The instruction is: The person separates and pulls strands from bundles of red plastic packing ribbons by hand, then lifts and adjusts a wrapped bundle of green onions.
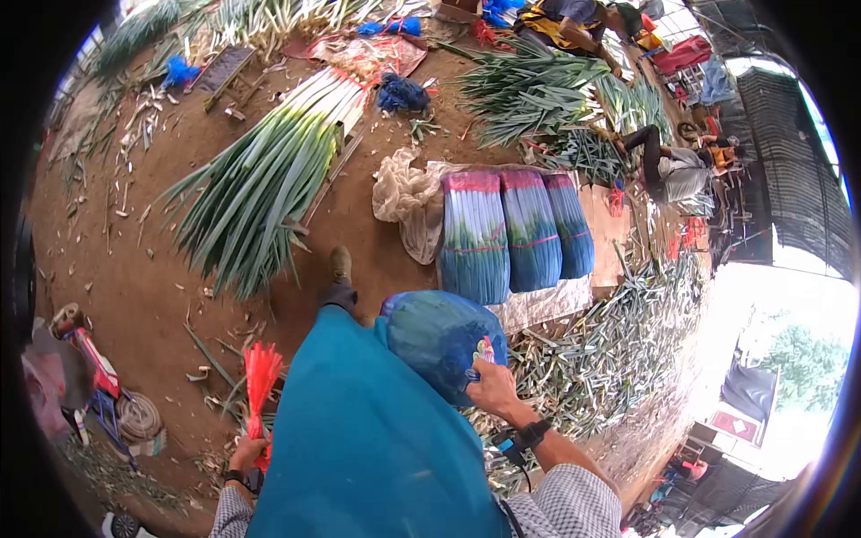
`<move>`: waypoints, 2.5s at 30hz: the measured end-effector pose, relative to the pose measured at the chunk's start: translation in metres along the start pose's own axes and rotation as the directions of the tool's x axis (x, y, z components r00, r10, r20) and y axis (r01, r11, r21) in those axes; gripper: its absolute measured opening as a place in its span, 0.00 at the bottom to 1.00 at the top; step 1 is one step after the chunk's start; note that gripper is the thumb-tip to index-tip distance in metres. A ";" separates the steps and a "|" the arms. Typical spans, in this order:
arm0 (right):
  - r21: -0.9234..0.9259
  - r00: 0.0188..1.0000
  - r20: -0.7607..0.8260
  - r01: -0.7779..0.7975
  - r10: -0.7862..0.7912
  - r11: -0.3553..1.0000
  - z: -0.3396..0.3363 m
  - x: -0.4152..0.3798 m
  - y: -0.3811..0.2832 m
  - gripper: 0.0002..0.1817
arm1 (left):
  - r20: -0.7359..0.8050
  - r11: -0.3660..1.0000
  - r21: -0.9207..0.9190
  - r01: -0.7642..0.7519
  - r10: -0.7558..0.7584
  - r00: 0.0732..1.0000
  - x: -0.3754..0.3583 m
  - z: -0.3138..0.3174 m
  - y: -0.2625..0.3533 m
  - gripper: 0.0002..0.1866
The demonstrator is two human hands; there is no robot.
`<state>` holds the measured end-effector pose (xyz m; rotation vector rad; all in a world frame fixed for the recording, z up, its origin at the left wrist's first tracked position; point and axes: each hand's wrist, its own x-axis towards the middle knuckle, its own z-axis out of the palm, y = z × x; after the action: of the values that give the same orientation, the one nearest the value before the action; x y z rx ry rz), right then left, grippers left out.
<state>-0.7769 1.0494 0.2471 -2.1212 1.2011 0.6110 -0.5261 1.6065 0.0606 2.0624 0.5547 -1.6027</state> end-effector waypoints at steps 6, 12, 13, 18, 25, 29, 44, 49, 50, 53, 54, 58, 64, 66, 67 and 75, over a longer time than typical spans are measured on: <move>0.049 0.991 -0.054 -0.123 0.126 0.991 -0.005 0.043 -0.034 0.11 | 0.033 0.954 0.287 0.082 -0.095 0.995 -0.022 -0.032 0.141 0.09; 0.092 0.984 -0.136 -0.107 0.119 0.990 -0.048 0.078 -0.078 0.12 | 0.056 0.962 0.268 0.057 -0.075 0.996 0.004 -0.067 0.216 0.08; 0.080 0.983 -0.164 -0.071 0.083 0.994 -0.055 0.085 -0.082 0.11 | 0.047 0.969 0.241 0.059 -0.073 0.996 0.003 -0.068 0.228 0.09; 0.056 0.980 -0.197 -0.015 0.026 0.998 -0.088 0.119 -0.099 0.10 | 0.055 0.969 0.248 0.002 -0.017 0.998 -0.004 -0.054 0.276 0.09; 0.010 0.985 -0.170 0.044 -0.041 0.999 -0.140 0.212 -0.099 0.09 | 0.005 0.980 0.199 0.003 -0.004 1.000 -0.002 -0.016 0.299 0.10; 0.084 0.961 -0.260 0.120 -0.094 0.989 -0.180 0.283 -0.079 0.10 | -0.045 0.986 0.162 0.041 -0.035 0.998 -0.015 0.012 0.324 0.10; 0.186 0.976 -0.216 0.005 0.036 0.983 -0.247 0.396 -0.082 0.11 | -0.047 0.986 0.054 0.156 -0.153 0.987 -0.032 0.062 0.411 0.12; 0.283 0.964 -0.210 -0.102 0.165 0.954 -0.263 0.406 -0.101 0.11 | -0.059 0.986 0.096 0.139 -0.133 0.989 -0.014 0.027 0.478 0.13; 0.304 0.959 -0.218 -0.110 0.181 0.946 -0.258 0.406 -0.097 0.12 | -0.065 0.985 0.101 0.140 -0.134 0.989 -0.012 0.020 0.490 0.13; 0.383 0.941 -0.198 -0.183 0.274 0.905 -0.257 0.414 -0.096 0.10 | -0.075 0.983 0.119 0.139 -0.131 0.989 -0.013 0.004 0.516 0.13; 0.409 0.932 -0.186 -0.214 0.311 0.887 -0.260 0.420 -0.097 0.09 | -0.083 0.982 0.126 0.140 -0.130 0.988 -0.014 0.002 0.520 0.13; 0.494 0.927 -0.243 -0.134 0.285 0.859 -0.271 0.460 -0.097 0.10 | -0.105 0.987 0.112 0.117 -0.106 0.989 -0.019 0.009 0.534 0.14; 0.794 0.896 -0.121 -0.171 0.427 0.583 -0.316 0.513 -0.102 0.08 | -0.147 0.989 0.060 0.135 -0.125 0.981 -0.036 0.036 0.546 0.14; 0.876 0.866 -0.064 -0.190 0.496 0.444 -0.329 0.511 -0.092 0.08 | -0.143 0.987 0.075 0.143 -0.131 0.981 -0.039 0.039 0.555 0.15; 0.904 0.858 -0.051 -0.177 0.511 0.388 -0.336 0.516 -0.086 0.08 | -0.149 0.985 0.082 0.149 -0.135 0.980 -0.042 0.039 0.561 0.15; 0.991 0.823 0.029 -0.098 0.567 0.092 -0.370 0.546 -0.080 0.09 | -0.167 0.980 0.146 0.137 -0.112 0.980 -0.053 0.039 0.643 0.16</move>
<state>-0.4118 0.4992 0.1730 -0.7344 1.6649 -0.4630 -0.1991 1.0617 0.1776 2.3285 0.6427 -1.6070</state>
